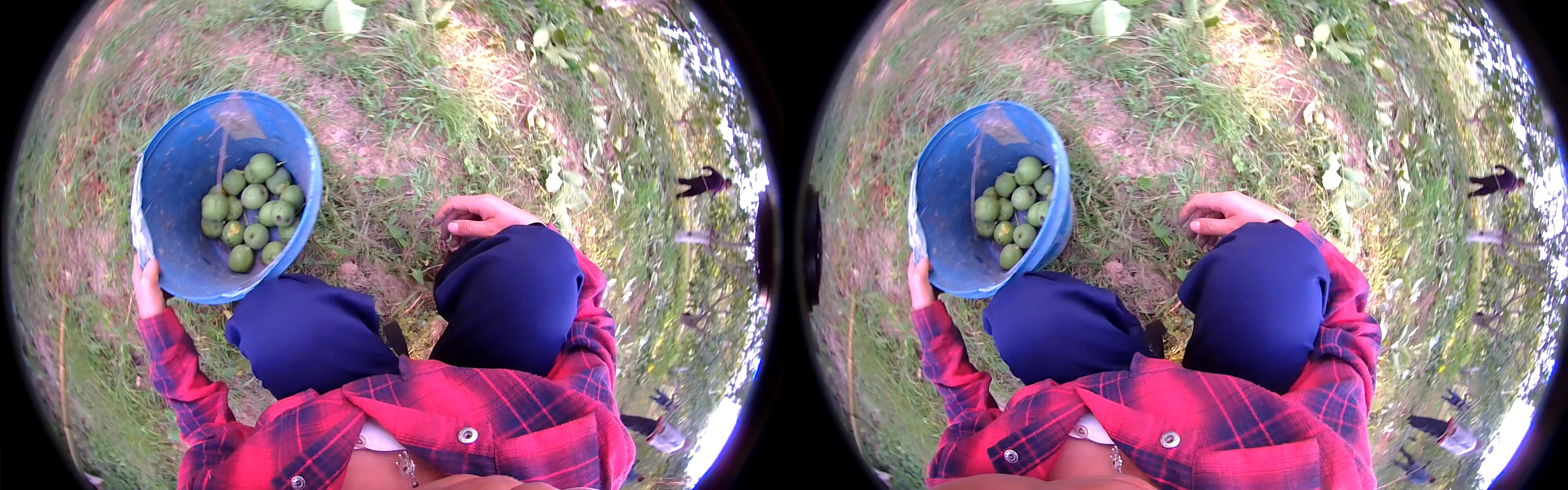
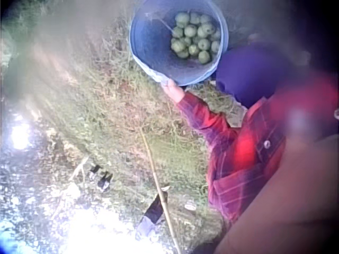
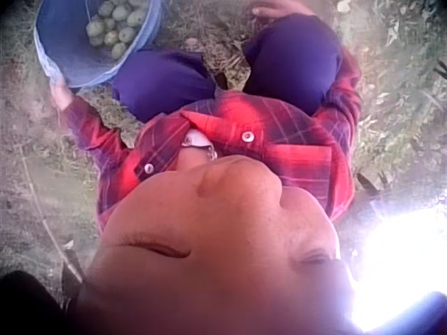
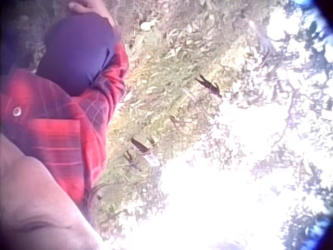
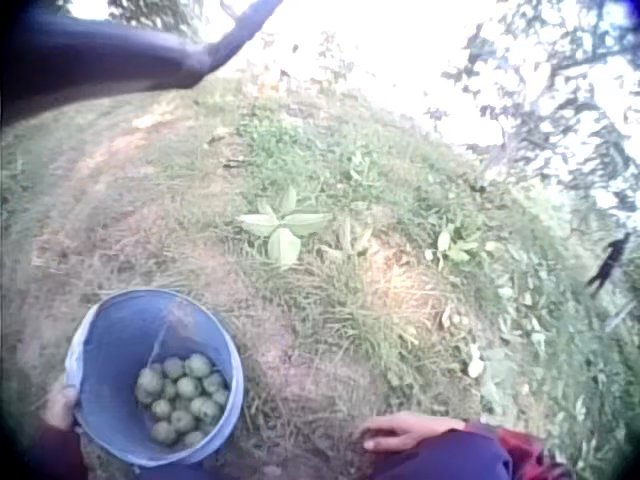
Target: The person picks green walnuts from the ground and from branches, placing them into a blue bucket.
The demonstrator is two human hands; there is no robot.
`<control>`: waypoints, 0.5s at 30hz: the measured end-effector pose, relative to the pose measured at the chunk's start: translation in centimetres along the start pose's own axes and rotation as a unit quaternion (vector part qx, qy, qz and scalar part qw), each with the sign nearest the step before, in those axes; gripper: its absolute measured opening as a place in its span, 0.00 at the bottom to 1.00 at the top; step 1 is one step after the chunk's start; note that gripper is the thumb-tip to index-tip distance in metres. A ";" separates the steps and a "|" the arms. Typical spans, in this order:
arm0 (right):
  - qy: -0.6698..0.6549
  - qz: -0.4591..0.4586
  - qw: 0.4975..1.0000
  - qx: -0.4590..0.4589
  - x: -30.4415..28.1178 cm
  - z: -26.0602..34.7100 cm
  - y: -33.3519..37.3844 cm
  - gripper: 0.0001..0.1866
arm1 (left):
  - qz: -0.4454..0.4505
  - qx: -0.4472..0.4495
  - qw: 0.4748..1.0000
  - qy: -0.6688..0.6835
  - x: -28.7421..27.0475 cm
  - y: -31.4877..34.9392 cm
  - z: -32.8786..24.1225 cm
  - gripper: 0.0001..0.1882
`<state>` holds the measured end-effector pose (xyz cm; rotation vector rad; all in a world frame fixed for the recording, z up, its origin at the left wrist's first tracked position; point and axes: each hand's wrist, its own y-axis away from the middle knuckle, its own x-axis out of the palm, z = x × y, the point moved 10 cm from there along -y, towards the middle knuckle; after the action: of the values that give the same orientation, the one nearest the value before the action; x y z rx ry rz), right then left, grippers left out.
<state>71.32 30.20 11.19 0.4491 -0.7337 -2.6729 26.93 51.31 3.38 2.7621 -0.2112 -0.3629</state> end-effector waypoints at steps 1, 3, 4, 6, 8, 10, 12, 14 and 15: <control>-0.036 -0.016 0.999 0.025 -0.6 -2.0 1.5 0.12 | 0.023 -0.043 0.996 0.076 -0.9 -1.1 2.6 0.17; -0.124 -0.074 0.987 0.064 -1.5 -7.0 4.2 0.11 | 0.016 -0.162 0.975 0.151 0.9 0.3 3.3 0.16; -0.137 -0.106 0.983 0.067 -2.5 -8.7 5.2 0.10 | 0.036 -0.213 0.954 0.208 3.0 1.9 2.4 0.16; -0.160 -0.162 0.972 0.060 -4.4 -11.6 6.3 0.10 | -0.001 -0.202 0.958 0.203 2.7 2.5 1.0 0.20; -0.163 -0.231 0.958 0.045 -7.5 -13.9 5.8 0.09 | 0.013 -0.224 0.965 0.134 4.0 4.1 -1.1 0.25; 0.004 -0.370 0.929 0.005 -14.2 -15.2 6.7 0.08 | 0.036 -0.247 0.963 0.102 6.7 5.6 -3.1 0.27; 0.080 -0.508 0.857 -0.028 -22.5 -19.2 7.4 0.07 | -0.016 -0.227 0.972 0.057 8.8 6.3 -5.8 0.24; 0.134 -0.551 0.823 -0.035 -30.4 -24.6 6.3 0.08 | -0.024 -0.218 0.975 0.018 11.7 6.6 -7.7 0.22; 0.183 -0.531 0.827 0.003 -32.7 -26.2 4.0 0.09 | -0.037 -0.178 0.983 -0.001 13.2 7.3 -9.7 0.16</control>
<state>111.52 28.51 -1.18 1.7517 -0.4049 -3.3262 41.48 45.15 11.81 2.4215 -0.0370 -0.3815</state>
